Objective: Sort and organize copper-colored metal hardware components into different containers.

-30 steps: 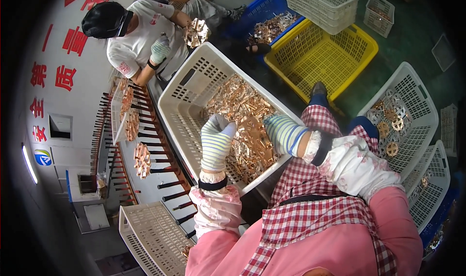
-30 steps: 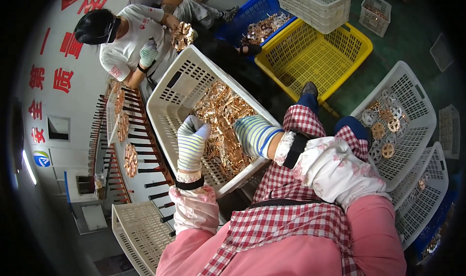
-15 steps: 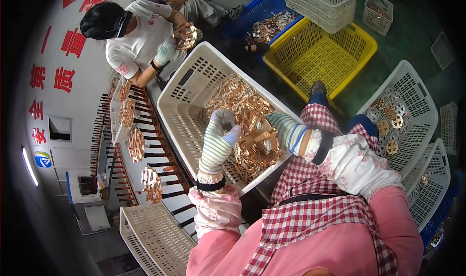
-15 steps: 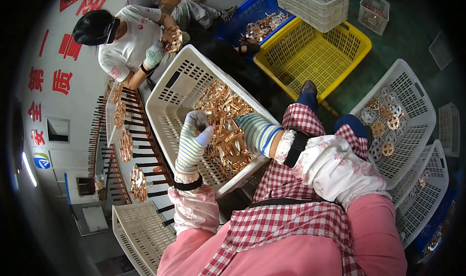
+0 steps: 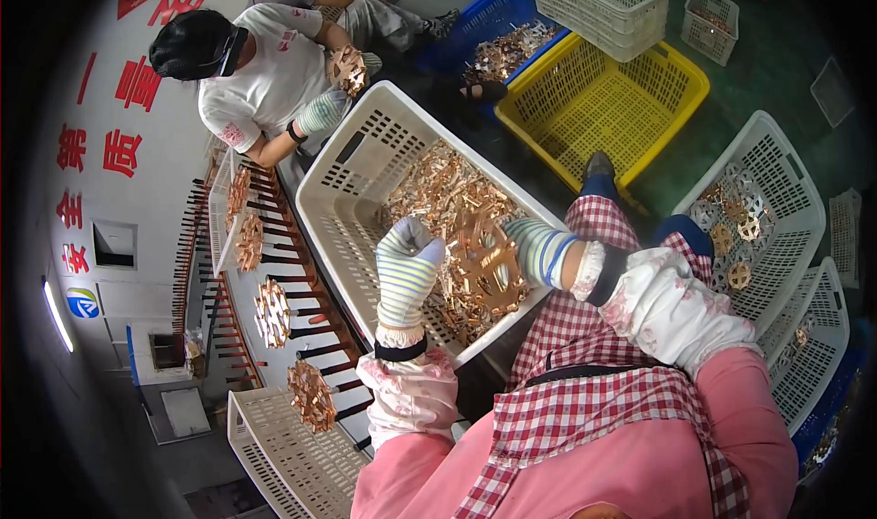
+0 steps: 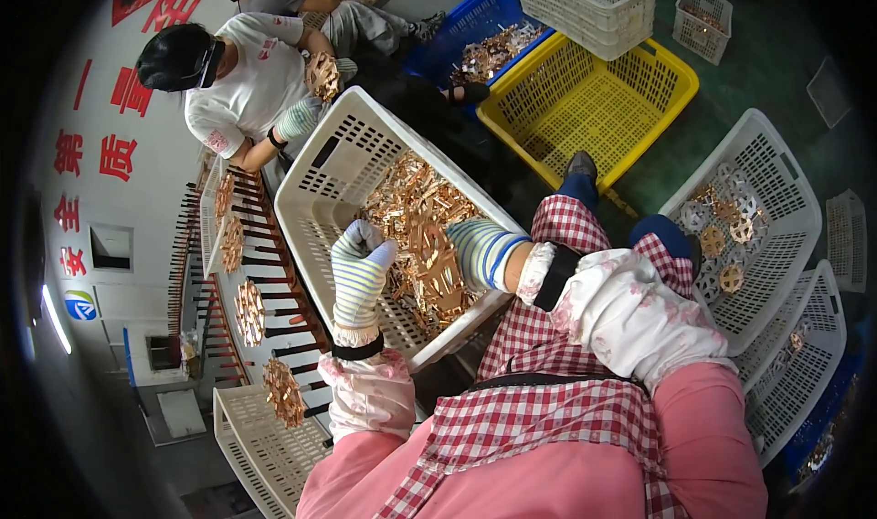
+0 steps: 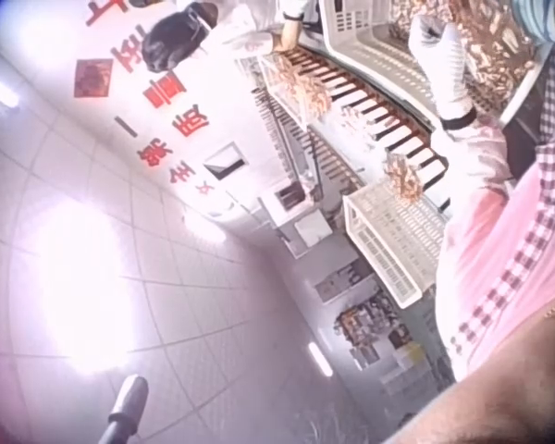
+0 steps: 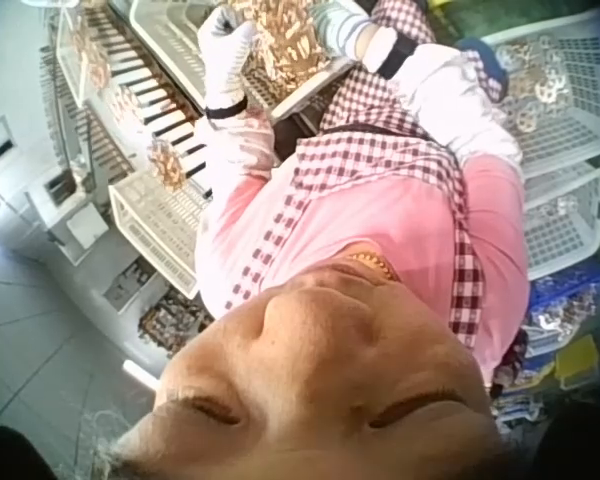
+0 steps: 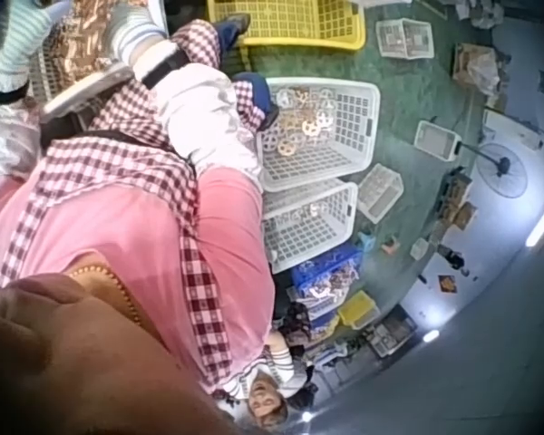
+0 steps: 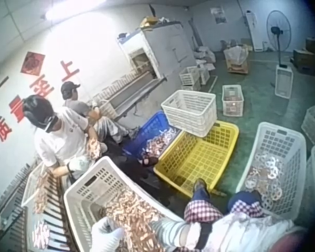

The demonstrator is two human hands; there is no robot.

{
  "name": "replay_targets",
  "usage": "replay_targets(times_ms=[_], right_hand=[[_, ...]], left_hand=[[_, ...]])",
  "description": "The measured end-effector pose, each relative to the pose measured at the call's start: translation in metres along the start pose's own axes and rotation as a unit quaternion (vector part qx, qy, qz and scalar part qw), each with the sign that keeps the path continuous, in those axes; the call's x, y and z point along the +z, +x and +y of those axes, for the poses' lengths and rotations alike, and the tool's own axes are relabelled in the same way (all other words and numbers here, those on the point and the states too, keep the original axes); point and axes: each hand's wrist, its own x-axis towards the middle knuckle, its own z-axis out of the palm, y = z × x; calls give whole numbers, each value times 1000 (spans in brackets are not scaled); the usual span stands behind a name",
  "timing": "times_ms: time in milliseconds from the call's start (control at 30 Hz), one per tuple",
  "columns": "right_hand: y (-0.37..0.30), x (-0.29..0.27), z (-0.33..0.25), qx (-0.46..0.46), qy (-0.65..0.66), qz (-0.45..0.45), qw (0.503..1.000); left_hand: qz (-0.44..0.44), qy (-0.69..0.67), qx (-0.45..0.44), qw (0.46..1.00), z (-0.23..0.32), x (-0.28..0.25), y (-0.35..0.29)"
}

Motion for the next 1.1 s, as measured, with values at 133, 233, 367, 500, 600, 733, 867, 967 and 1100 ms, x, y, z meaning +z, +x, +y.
replay_targets(times_ms=[133, 233, 367, 500, 600, 733, 867, 967, 1100], right_hand=[[0, 8, 7, -85, -53, 61, 993], [3, 3, -1, -107, -63, 43, 991], [6, -4, -16, -49, -56, 25, 997], [12, -7, -21, -23, -66, -27, 997], [11, -3, -22, -37, -44, -3, 998], [12, 8, 5, -98, -158, -100, 977], [12, 4, -5, 25, -93, -130, 987], [12, -11, -20, 30, -110, -179, 977], [13, -2, -17, 21, -87, -122, 989]], left_hand=[[-2, -19, 29, 999, 9, 23, -1], [-10, 4, 29, 1000, 5, 21, 2], [7, -12, 39, 999, -7, 19, 7], [11, -50, 10, 999, -6, 21, 7], [41, -83, -6, 996, -1, 23, 4], [25, -291, 81, 953, -1, -1, 10], [-29, -9, 92, 995, 9, 12, -2], [-89, 5, 73, 993, 16, 29, -8], [-84, -77, 34, 993, 6, 28, -3]])
